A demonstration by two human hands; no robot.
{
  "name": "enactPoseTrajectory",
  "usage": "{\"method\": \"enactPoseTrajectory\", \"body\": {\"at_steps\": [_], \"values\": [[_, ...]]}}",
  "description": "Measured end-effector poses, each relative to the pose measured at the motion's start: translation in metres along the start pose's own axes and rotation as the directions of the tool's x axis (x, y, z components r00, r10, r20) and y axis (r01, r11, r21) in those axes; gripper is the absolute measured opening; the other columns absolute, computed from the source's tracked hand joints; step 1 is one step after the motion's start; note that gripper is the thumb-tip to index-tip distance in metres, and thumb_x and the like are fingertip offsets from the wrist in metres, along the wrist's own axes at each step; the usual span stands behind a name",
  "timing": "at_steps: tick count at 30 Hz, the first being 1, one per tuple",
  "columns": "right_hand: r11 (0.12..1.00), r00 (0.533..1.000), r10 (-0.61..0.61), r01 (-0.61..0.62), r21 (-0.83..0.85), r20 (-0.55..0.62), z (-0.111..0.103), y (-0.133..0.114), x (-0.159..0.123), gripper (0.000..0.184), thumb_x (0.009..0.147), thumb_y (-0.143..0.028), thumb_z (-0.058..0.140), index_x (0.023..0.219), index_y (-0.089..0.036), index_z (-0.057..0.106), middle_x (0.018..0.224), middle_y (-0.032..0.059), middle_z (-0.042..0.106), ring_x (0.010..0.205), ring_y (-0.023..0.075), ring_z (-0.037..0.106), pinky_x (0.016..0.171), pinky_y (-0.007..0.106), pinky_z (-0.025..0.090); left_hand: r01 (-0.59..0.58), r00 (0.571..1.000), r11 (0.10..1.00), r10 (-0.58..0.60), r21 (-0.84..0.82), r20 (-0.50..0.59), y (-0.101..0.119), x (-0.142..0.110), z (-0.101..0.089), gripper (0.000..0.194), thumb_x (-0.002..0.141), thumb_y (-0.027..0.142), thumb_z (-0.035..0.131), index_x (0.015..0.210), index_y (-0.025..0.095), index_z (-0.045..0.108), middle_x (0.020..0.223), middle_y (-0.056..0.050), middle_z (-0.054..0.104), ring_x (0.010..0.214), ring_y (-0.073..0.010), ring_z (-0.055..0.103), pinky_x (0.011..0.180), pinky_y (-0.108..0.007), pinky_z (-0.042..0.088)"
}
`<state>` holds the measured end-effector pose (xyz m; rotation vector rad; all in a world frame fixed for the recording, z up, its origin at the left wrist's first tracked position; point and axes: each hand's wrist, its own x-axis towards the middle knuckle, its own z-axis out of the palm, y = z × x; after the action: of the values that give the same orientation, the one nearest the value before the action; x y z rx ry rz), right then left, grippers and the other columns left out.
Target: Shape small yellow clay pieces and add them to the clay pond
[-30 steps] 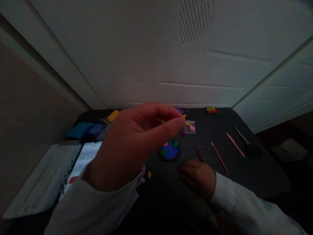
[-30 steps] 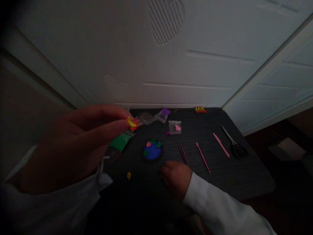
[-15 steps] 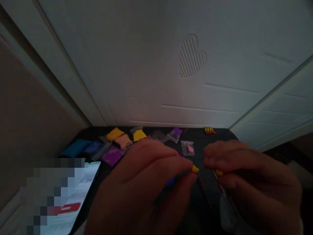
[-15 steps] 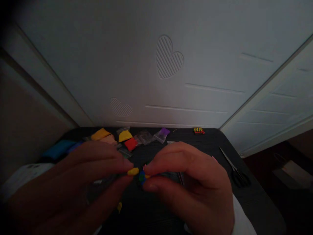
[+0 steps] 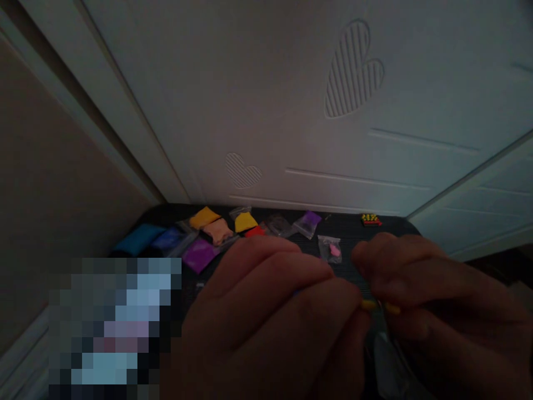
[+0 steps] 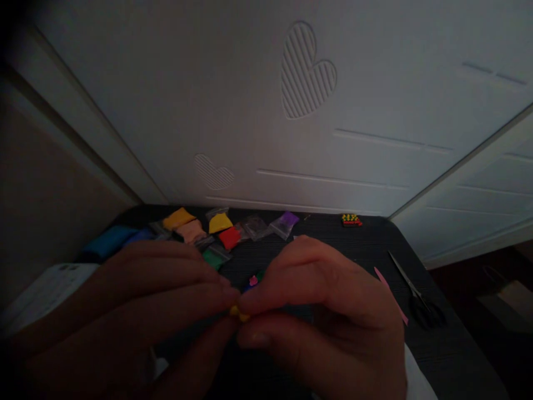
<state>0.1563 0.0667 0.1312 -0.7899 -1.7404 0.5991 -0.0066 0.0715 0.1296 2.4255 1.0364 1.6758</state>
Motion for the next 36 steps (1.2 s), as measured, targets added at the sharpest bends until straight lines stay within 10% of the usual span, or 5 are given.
{"method": "enactPoseTrajectory", "body": {"at_steps": [16,20,25,28,36], "values": [[0.993,1.000,-0.010,0.008,0.115,0.022,0.003,0.005,-0.003,0.019,0.074,-0.014,0.058,0.091,-0.019,0.063,0.084,0.0022,0.062,0.090,0.0159,0.053,0.072,0.026,0.047,0.001,1.000,0.996,0.000,-0.095,0.014,0.001,0.001,-0.001,0.004,0.072,0.018,0.059,0.075,0.020,0.059,0.074,0.004,0.063,0.071,-0.0113,0.056,0.072,-0.026,0.046],[0.989,1.000,0.029,-0.027,0.145,-0.013,0.005,0.006,-0.002,0.019,0.075,-0.022,0.059,0.094,-0.020,0.062,0.083,0.0041,0.059,0.085,0.0173,0.053,0.068,0.028,0.047,0.199,0.979,0.954,-0.186,-0.222,0.078,-0.001,0.001,-0.002,0.009,0.070,0.022,0.062,0.078,0.023,0.062,0.077,0.004,0.064,0.071,-0.0117,0.057,0.068,-0.023,0.046],[0.972,0.994,0.090,-0.072,0.225,-0.070,0.008,0.012,0.000,0.024,0.077,-0.025,0.056,0.100,-0.022,0.059,0.077,0.0037,0.054,0.079,0.0166,0.052,0.063,0.029,0.048,0.738,0.670,0.416,-0.545,-0.532,0.504,-0.008,0.006,0.002,0.003,0.070,0.025,0.063,0.071,0.024,0.065,0.072,0.004,0.065,0.068,-0.0094,0.058,0.061,-0.018,0.044],[0.974,0.993,0.089,-0.071,0.213,-0.077,0.008,0.013,-0.001,0.023,0.078,-0.023,0.053,0.101,-0.021,0.058,0.080,0.0045,0.055,0.078,0.0159,0.053,0.063,0.028,0.048,0.771,0.517,0.032,-0.616,-0.637,0.595,-0.009,0.007,0.008,0.004,0.065,0.025,0.067,0.067,0.022,0.066,0.069,0.003,0.065,0.067,-0.0093,0.058,0.061,-0.018,0.044],[0.997,0.995,-0.075,0.075,-0.001,-0.070,0.011,0.012,0.002,0.032,0.067,-0.003,0.061,0.097,-0.016,0.059,0.087,0.0029,0.059,0.085,0.0143,0.054,0.073,0.029,0.046,0.705,0.508,-0.143,-0.581,-0.694,0.635,-0.010,0.004,0.017,0.004,0.067,0.019,0.066,0.072,0.019,0.067,0.072,0.003,0.065,0.072,-0.0080,0.057,0.069,-0.019,0.042]]}}
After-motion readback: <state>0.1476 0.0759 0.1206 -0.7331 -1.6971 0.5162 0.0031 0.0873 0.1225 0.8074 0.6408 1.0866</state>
